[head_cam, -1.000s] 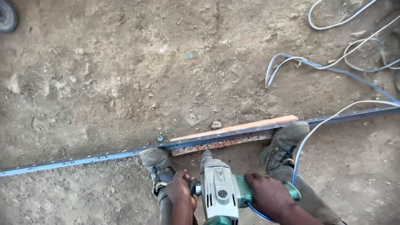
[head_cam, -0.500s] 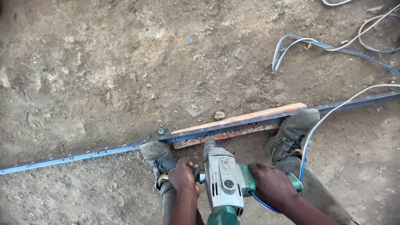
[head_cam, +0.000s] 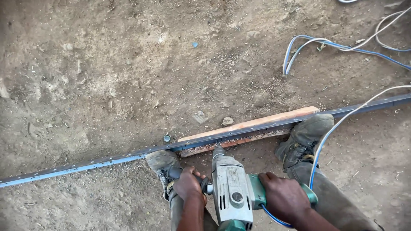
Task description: Using a power drill to create a series of holes in a metal angle bar resting on a wooden support.
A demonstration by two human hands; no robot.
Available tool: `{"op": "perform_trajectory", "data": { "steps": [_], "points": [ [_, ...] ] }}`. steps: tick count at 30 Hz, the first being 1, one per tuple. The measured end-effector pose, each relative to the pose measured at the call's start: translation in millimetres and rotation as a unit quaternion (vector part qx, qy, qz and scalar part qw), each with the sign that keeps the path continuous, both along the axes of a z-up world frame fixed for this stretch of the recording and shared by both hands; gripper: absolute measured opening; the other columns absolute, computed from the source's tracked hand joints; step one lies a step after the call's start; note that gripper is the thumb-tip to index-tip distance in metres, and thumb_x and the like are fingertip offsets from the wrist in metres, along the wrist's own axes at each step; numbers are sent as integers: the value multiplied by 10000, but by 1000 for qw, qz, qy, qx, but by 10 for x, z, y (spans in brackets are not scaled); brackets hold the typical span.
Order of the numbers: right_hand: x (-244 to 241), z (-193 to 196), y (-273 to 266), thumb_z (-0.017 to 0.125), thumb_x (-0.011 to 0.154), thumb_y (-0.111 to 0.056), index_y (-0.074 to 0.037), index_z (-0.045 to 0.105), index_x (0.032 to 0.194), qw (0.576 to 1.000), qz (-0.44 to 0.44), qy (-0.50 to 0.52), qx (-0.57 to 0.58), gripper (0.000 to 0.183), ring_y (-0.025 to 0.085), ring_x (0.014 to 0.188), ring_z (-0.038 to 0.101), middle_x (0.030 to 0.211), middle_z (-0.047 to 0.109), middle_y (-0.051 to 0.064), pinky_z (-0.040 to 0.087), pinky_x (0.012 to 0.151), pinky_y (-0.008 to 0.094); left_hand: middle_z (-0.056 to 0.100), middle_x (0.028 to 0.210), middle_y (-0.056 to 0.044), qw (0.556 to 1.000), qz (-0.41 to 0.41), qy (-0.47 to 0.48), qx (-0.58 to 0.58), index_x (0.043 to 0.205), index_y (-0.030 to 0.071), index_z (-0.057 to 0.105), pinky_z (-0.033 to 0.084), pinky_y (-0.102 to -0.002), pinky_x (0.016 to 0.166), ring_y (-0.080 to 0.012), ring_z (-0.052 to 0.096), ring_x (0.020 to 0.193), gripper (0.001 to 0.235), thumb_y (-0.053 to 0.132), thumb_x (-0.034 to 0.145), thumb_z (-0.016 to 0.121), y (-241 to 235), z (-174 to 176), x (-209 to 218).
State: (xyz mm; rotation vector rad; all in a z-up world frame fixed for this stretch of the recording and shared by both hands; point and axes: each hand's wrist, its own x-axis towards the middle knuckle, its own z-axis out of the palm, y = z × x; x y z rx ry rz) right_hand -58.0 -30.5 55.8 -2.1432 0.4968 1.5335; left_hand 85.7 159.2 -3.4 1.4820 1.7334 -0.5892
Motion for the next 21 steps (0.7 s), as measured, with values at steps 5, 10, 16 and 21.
{"op": "perform_trajectory", "data": {
  "steps": [5, 10, 16, 21],
  "points": [
    [22, -49, 11, 555, 848, -264, -236, 581, 1018, 1000, 4, -13, 16, 175, 360, 819, 728, 1032, 698, 18, 556, 660, 570, 606, 664, -126, 999, 2, 21, 33, 850, -30, 619, 464, -319, 431, -203, 538, 500, 92, -93, 896, 571, 48, 0, 19],
    [43, -55, -104, 539, 850, -302, -250, 595, 974, 1000, 11, -24, 13, 146, 366, 849, 725, 1058, 712, 8, 544, 664, 578, 604, 630, -116, 998, 7, 43, 48, 791, -17, 612, 447, -335, 417, -210, 548, 484, 129, -63, 882, 533, -43, -49, 15],
    [141, -1, -103, 581, 895, -266, -186, 581, 1063, 999, 18, -3, 28, 186, 300, 689, 727, 982, 696, 33, 598, 613, 503, 661, 745, -155, 999, 28, 34, 22, 1024, -97, 639, 469, -280, 436, -181, 563, 538, 124, -130, 922, 577, 0, -47, 54],
    [162, 30, -131, 571, 892, -246, -191, 579, 1063, 999, 20, 5, 30, 179, 298, 700, 715, 1011, 701, 38, 597, 621, 496, 606, 676, -111, 998, 26, 48, 24, 879, -11, 633, 428, -313, 433, -185, 530, 513, 106, -91, 910, 571, -29, -36, 26]
  ]
}}
